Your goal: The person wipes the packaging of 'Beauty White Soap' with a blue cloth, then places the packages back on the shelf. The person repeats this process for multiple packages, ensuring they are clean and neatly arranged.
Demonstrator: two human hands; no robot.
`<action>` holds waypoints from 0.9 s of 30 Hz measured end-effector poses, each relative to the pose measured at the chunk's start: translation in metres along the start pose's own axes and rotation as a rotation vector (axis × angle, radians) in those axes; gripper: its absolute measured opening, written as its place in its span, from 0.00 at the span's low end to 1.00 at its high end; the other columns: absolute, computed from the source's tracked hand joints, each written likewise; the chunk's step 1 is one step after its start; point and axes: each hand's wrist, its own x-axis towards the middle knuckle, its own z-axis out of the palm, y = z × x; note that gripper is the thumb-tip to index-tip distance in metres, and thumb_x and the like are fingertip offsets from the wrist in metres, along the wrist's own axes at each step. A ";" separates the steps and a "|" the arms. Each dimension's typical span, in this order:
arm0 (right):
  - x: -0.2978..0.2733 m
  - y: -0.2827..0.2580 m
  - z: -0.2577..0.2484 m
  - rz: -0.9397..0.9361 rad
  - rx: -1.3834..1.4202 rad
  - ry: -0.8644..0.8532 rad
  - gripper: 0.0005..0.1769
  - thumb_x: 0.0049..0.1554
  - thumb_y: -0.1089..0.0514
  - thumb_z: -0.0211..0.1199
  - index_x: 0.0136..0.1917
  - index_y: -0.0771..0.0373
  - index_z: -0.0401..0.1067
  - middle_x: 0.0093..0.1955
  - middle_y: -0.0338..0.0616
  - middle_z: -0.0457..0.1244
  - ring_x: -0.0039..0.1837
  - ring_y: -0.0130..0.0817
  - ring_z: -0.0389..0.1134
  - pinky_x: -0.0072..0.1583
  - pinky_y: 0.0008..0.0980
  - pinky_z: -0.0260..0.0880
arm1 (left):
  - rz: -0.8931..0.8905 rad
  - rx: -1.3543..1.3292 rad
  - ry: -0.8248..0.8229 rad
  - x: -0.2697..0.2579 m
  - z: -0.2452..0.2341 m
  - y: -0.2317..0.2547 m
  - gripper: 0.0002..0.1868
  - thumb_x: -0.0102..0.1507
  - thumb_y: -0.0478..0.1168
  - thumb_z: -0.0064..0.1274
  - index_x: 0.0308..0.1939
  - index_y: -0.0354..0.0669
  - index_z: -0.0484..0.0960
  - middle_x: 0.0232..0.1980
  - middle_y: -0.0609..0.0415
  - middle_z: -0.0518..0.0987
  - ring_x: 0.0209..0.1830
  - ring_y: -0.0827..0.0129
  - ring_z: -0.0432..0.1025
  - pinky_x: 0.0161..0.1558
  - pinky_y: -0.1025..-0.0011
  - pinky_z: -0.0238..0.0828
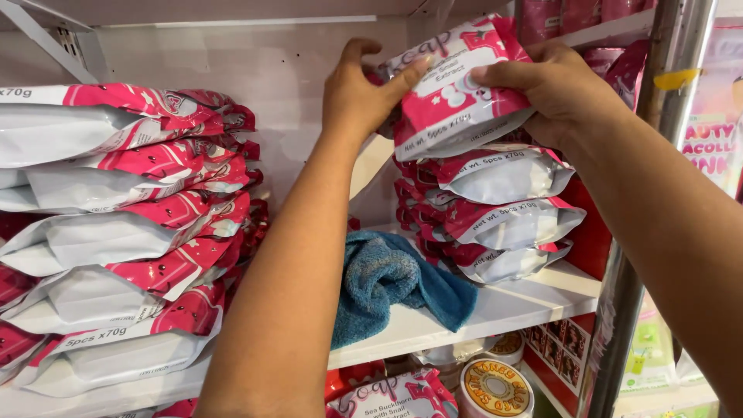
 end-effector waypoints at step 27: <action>0.092 0.056 0.001 0.515 -0.653 0.304 0.36 0.55 0.38 0.71 0.64 0.67 0.74 0.59 0.55 0.69 0.53 0.49 0.72 0.51 0.51 0.74 | -0.334 -0.305 -0.053 -0.041 0.089 -0.047 0.38 0.50 0.44 0.72 0.63 0.46 0.76 0.55 0.48 0.82 0.55 0.60 0.78 0.56 0.66 0.75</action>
